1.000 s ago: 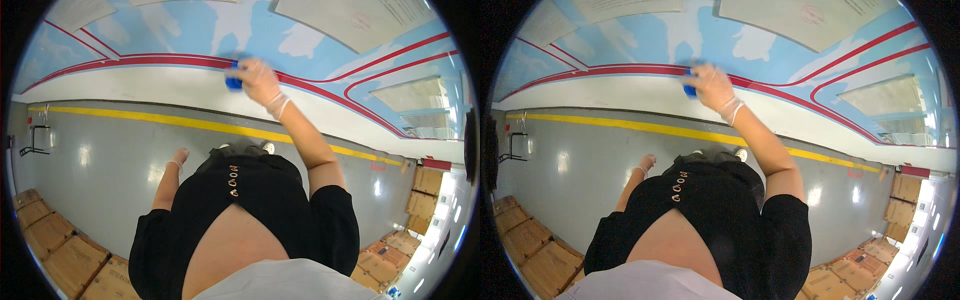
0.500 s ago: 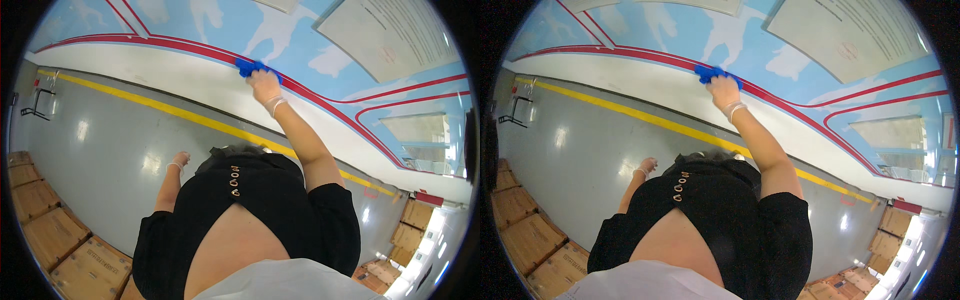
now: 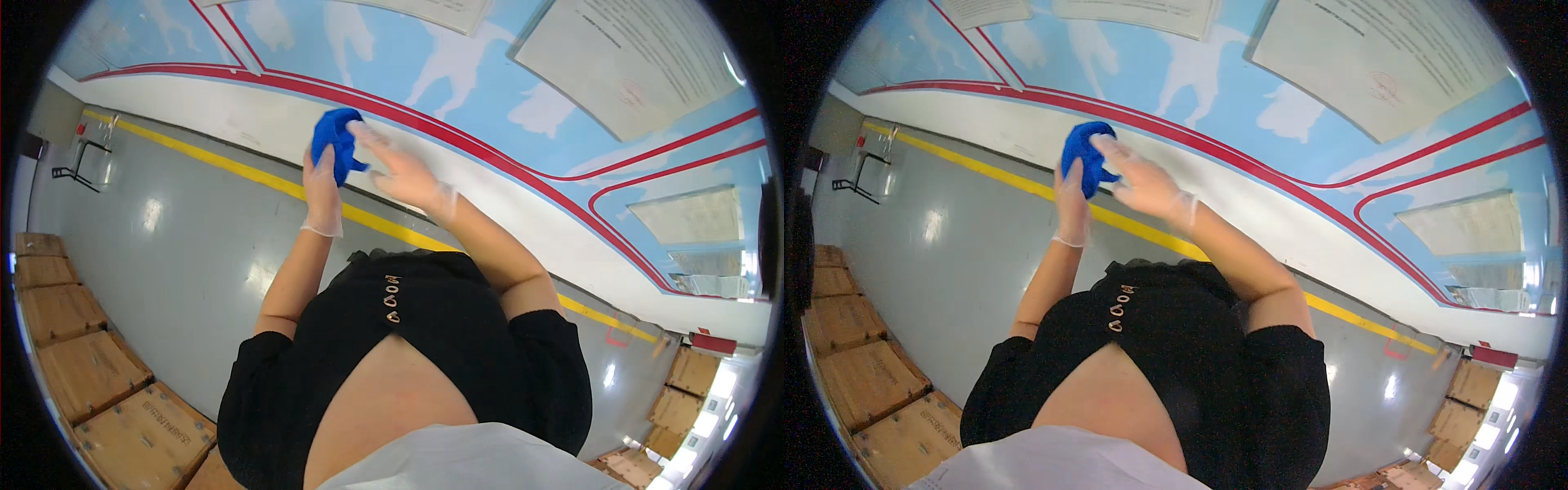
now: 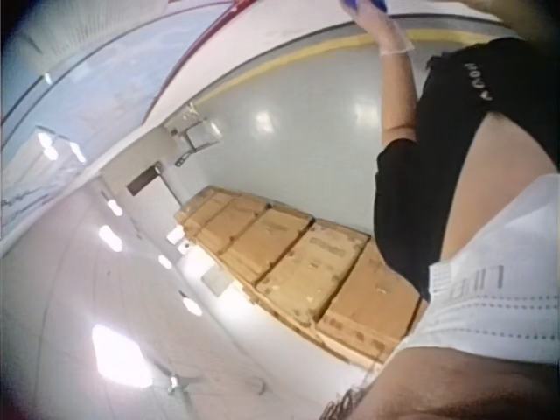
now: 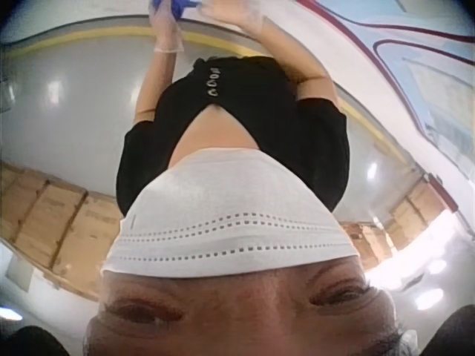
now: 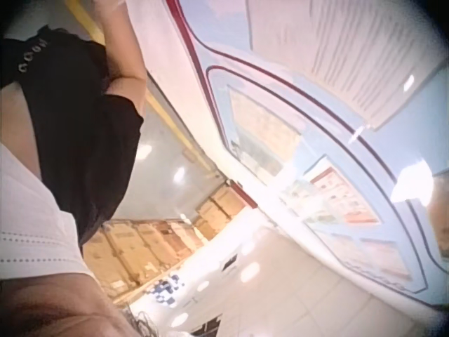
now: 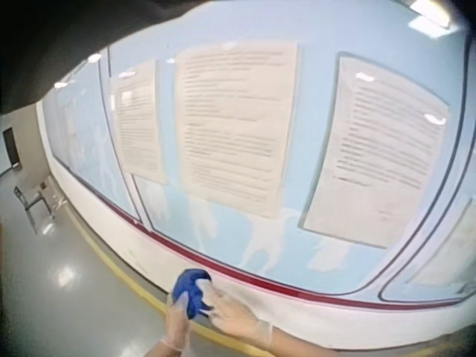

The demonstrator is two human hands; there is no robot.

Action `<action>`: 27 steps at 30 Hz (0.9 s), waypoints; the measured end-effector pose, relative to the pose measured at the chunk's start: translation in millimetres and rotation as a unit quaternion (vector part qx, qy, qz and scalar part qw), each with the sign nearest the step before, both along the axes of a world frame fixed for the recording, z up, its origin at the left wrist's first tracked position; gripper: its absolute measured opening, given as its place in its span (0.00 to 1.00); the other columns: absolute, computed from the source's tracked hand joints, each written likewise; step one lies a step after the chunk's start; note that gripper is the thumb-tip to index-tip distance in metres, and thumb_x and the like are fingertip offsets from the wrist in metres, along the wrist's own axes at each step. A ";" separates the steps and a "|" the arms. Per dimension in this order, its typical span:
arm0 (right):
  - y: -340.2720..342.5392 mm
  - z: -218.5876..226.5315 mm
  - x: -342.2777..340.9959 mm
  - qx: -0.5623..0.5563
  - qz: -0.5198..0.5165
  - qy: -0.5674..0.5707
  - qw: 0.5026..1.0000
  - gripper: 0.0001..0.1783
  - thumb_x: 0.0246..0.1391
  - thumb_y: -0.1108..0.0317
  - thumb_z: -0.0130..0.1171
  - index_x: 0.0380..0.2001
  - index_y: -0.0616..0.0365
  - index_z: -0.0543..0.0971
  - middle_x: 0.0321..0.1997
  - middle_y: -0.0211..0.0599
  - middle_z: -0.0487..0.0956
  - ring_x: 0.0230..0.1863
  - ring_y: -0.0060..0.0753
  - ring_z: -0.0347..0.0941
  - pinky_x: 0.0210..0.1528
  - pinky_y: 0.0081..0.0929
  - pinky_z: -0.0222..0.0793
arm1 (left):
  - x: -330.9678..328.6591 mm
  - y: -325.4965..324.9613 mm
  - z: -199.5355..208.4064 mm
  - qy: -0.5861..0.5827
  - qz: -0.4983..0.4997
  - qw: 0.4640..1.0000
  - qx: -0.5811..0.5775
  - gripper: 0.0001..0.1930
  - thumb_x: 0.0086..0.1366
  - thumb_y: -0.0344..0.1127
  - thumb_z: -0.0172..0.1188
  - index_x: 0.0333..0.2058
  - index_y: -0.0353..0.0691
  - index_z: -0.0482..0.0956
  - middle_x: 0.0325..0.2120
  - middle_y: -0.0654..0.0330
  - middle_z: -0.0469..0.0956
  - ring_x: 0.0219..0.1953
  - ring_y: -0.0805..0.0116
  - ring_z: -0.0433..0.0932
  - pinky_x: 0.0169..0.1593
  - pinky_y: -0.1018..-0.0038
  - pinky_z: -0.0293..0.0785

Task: Cleaning a wall-mounted bulletin board using a blue cloth.

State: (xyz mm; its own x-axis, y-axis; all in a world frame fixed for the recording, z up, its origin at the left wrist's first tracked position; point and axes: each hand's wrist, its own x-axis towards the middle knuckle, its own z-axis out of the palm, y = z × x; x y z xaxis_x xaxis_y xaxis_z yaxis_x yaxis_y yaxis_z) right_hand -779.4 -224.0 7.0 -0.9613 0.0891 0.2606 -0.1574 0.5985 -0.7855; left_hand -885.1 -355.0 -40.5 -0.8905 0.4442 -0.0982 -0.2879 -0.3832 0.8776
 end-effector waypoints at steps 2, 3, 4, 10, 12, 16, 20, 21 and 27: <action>19.2 20.3 36.1 0.025 -0.088 0.001 0.996 0.44 0.44 0.79 0.50 0.69 0.48 0.58 0.70 0.45 0.62 0.65 0.43 0.63 0.66 0.34 0.57 | -6.6 16.4 19.1 0.138 0.071 0.986 -0.066 0.24 0.67 0.33 0.56 0.60 0.36 0.65 0.53 0.54 0.68 0.53 0.64 0.69 0.59 0.69 0.65; 28.0 29.8 59.3 -0.012 -0.125 -0.008 0.992 0.44 0.45 0.79 0.51 0.69 0.49 0.58 0.69 0.43 0.63 0.61 0.40 0.68 0.64 0.33 0.61 | -9.4 30.2 31.6 0.141 0.064 0.986 -0.061 0.24 0.67 0.33 0.56 0.60 0.36 0.65 0.53 0.54 0.68 0.53 0.64 0.69 0.59 0.69 0.65; 36.7 33.0 83.1 -0.017 -0.168 -0.007 0.986 0.42 0.46 0.79 0.50 0.69 0.49 0.59 0.68 0.43 0.66 0.56 0.38 0.71 0.62 0.33 0.64 | -10.6 47.5 48.1 0.312 0.115 0.937 -0.104 0.25 0.66 0.31 0.57 0.61 0.36 0.65 0.55 0.53 0.66 0.55 0.61 0.67 0.60 0.67 0.64; 49.7 32.7 198.8 -0.085 -0.385 0.019 0.919 0.33 0.52 0.82 0.48 0.64 0.53 0.69 0.56 0.40 0.77 0.46 0.30 0.74 0.53 0.27 0.68 | 12.6 141.5 108.8 0.596 0.130 0.782 -0.126 0.34 0.53 0.34 0.70 0.59 0.41 0.67 0.51 0.47 0.66 0.55 0.46 0.65 0.60 0.59 0.62; 45.6 31.1 230.5 -0.095 -0.458 0.028 0.883 0.31 0.54 0.82 0.48 0.62 0.53 0.71 0.53 0.39 0.78 0.45 0.28 0.74 0.52 0.27 0.68 | 34.5 173.9 85.9 0.630 0.157 0.741 -0.173 0.30 0.48 0.37 0.70 0.52 0.46 0.72 0.45 0.49 0.68 0.47 0.48 0.69 0.48 0.58 0.67; 47.7 15.3 277.6 -0.129 -0.530 0.039 0.838 0.27 0.55 0.81 0.48 0.59 0.56 0.73 0.51 0.39 0.79 0.44 0.26 0.73 0.52 0.26 0.68 | 61.3 191.6 45.8 0.719 0.126 0.659 -0.181 0.26 0.45 0.35 0.68 0.46 0.52 0.75 0.40 0.56 0.70 0.37 0.54 0.72 0.38 0.60 0.68; 53.7 8.7 292.3 -0.155 -0.523 0.054 0.836 0.23 0.56 0.83 0.48 0.54 0.60 0.77 0.49 0.38 0.80 0.44 0.26 0.74 0.51 0.25 0.69 | 64.5 168.7 -5.9 0.728 -0.021 0.640 -0.246 0.23 0.48 0.34 0.65 0.46 0.51 0.75 0.38 0.58 0.70 0.37 0.56 0.74 0.39 0.60 0.69; 59.0 7.4 293.1 -0.151 -0.512 0.045 0.844 0.22 0.56 0.84 0.48 0.53 0.60 0.78 0.49 0.37 0.80 0.44 0.26 0.74 0.51 0.25 0.70 | 58.6 160.5 -30.7 0.718 -0.077 0.632 -0.282 0.23 0.49 0.34 0.65 0.46 0.50 0.75 0.38 0.58 0.71 0.38 0.56 0.74 0.40 0.59 0.70; 78.2 9.5 294.9 -0.147 -0.482 0.053 0.862 0.18 0.59 0.82 0.50 0.51 0.61 0.79 0.49 0.36 0.81 0.44 0.26 0.75 0.51 0.25 0.71 | -3.2 119.1 -64.0 0.070 0.097 0.943 -0.311 0.20 0.70 0.45 0.53 0.49 0.33 0.72 0.38 0.52 0.73 0.42 0.59 0.75 0.49 0.60 0.70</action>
State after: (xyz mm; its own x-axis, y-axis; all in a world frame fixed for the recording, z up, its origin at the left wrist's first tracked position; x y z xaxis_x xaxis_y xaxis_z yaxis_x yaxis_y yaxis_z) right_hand -484.5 -145.8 16.5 -0.3754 0.9107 0.1724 0.2222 0.2690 -0.9372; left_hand -888.3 -235.9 -104.5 -0.9727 0.1663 -0.1620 -0.1306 0.1845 0.9741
